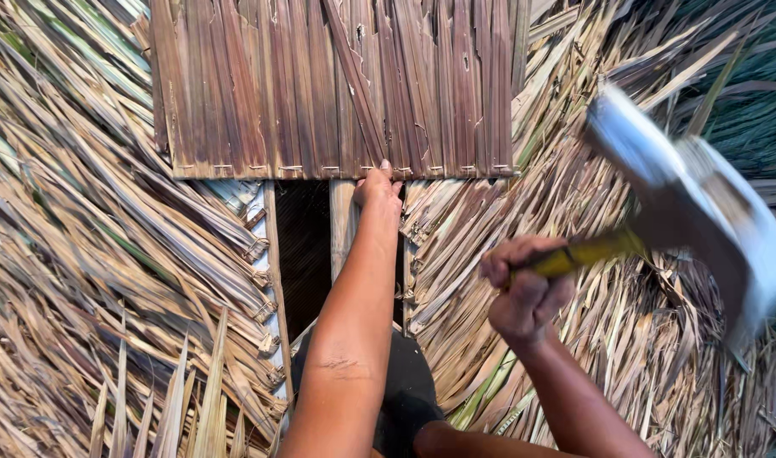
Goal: The person hammers nails into thatched roof tiles to secure them to wooden beams. They repeatedly reach into a container to retrieve nails and hammer them into place.
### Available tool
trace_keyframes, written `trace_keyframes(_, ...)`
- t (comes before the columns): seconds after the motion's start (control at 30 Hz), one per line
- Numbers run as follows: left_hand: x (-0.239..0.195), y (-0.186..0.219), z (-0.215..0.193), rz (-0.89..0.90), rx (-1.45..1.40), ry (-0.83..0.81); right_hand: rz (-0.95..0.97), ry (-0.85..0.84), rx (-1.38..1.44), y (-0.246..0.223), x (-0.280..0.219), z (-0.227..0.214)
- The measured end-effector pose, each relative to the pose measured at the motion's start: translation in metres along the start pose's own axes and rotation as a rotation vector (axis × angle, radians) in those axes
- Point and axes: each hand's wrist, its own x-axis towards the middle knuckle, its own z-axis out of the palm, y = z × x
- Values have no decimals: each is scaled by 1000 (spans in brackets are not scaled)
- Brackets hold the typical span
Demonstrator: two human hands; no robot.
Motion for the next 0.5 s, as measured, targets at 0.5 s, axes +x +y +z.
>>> trace_keyframes(0.5, 14, -13, -11, 101, 92, 36, 450, -163, -648, 38, -32, -3)
